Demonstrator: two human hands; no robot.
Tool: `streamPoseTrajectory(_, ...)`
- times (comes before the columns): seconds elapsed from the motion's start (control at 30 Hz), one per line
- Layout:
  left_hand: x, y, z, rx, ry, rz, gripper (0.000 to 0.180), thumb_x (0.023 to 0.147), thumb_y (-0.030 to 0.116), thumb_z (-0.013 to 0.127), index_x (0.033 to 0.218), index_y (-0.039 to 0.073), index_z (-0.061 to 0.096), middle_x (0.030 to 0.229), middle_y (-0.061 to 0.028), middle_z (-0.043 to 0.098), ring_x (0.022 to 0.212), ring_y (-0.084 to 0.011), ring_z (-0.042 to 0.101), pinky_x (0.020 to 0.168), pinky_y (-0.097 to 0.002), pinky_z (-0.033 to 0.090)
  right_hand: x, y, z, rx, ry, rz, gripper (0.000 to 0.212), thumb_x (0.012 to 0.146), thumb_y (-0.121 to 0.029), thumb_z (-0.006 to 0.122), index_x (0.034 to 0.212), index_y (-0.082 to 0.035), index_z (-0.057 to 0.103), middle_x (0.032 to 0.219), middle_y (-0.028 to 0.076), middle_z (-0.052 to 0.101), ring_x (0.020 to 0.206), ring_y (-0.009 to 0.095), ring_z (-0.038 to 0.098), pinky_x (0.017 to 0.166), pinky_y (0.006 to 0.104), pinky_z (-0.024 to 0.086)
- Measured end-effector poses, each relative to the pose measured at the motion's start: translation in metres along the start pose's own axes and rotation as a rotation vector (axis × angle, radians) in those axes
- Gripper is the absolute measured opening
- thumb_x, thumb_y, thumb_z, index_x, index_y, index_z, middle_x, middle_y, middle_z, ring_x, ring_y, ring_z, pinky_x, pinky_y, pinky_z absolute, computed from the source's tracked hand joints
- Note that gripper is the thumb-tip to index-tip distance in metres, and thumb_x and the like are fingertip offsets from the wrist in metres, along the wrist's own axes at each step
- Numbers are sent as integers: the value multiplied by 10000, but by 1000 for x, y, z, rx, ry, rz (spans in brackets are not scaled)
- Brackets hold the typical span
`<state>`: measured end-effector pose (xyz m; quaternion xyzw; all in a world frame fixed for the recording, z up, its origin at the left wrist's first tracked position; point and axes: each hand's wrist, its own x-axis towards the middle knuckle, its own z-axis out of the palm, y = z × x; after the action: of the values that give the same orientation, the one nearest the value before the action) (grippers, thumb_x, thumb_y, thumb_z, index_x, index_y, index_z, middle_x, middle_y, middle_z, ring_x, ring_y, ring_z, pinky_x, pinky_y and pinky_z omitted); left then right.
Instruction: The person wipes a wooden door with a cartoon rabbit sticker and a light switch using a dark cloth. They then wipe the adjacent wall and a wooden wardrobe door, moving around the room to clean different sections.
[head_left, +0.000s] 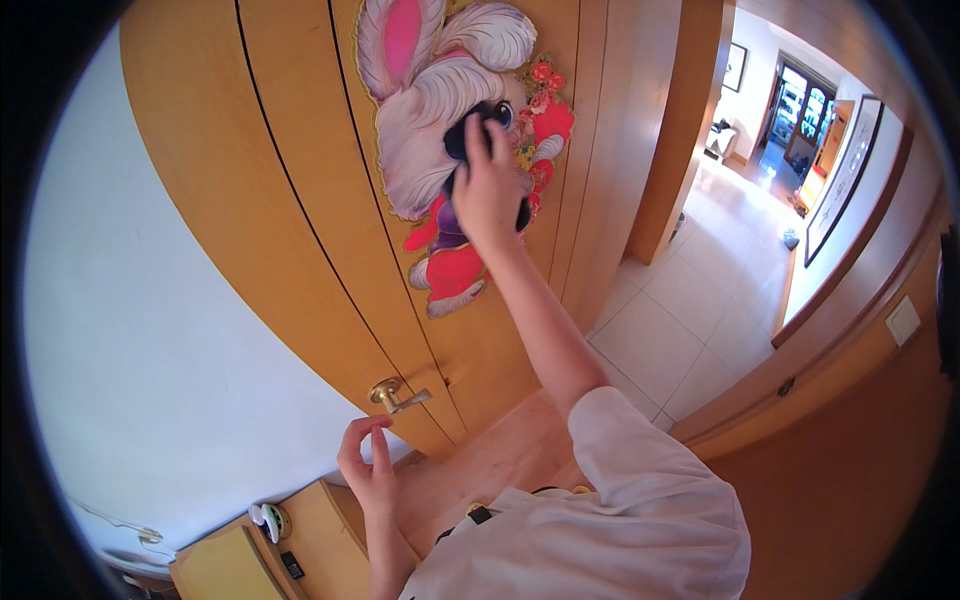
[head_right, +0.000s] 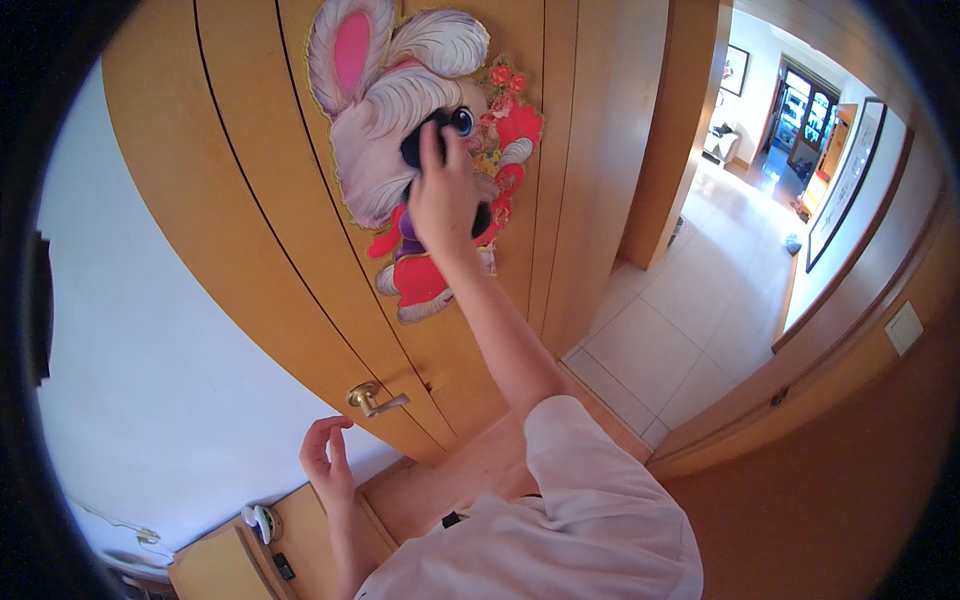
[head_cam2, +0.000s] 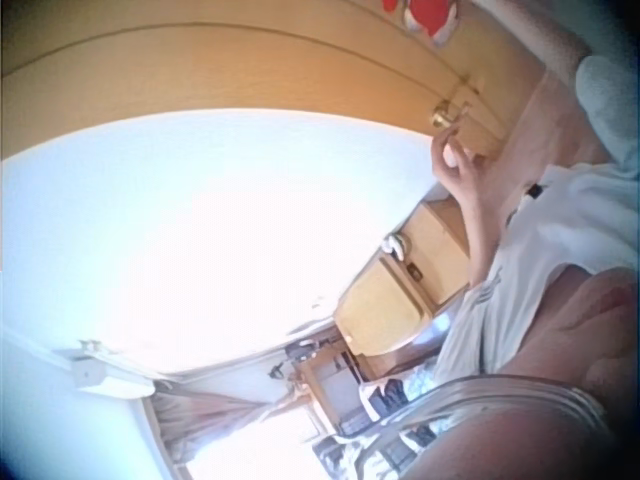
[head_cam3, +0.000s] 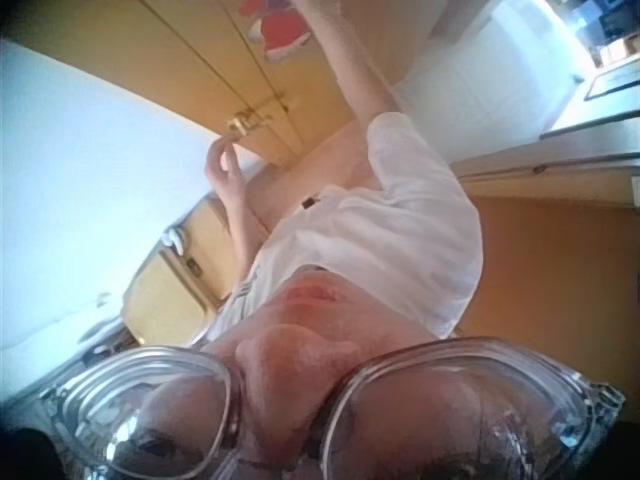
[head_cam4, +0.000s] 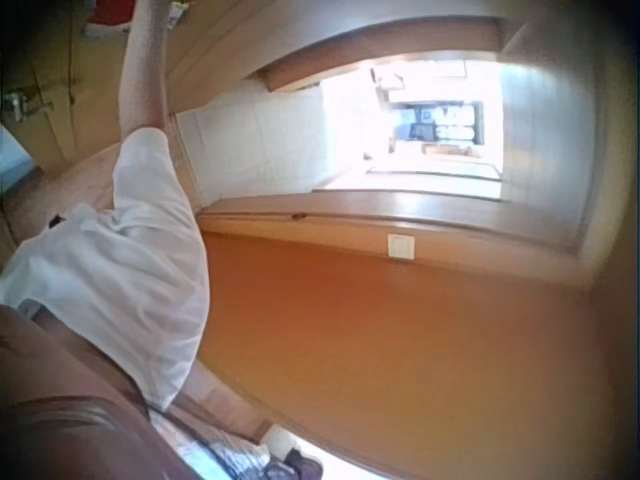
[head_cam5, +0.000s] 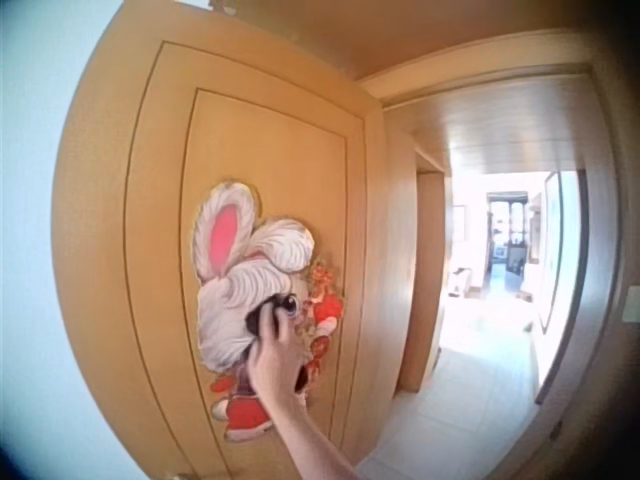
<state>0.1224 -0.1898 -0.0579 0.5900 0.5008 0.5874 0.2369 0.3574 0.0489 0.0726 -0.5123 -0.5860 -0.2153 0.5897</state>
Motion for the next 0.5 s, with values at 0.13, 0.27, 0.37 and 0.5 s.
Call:
streamPoseTrajectory(0.13,7,-12,-8,-89,18,-22,155,920,43,497,889,-29,631,849,-84,656,839,-166,605,814,-288,454,1,-9,-6,-110,-23,30,675,771,-45,644,1398,-51,393,1404,225,392,1188,440,484,941,468,474)
streamPoseTrajectory(0.27,11,-17,-12,-96,-10,-23,154,921,46,499,884,-28,629,845,-79,655,839,-162,603,814,-289,455,-19,-28,-3,-45,-172,-29,699,779,-26,616,1419,-21,337,1455,272,316,1178,443,492,974,475,451)
streamPoseTrajectory(0.37,15,-18,-10,-79,-56,4,149,933,46,499,907,-29,625,871,-79,659,850,-148,608,812,-279,459,27,10,-3,-59,-33,154,612,840,-57,559,1403,25,336,1404,319,376,1237,455,456,964,469,457)
streamPoseTrajectory(0.5,17,-23,-9,-112,-70,16,148,941,50,501,917,-31,623,871,-78,660,847,-147,615,811,-274,463,13,-8,-2,-89,-127,135,663,803,-49,582,1410,15,320,1396,317,384,1221,463,471,980,462,455)
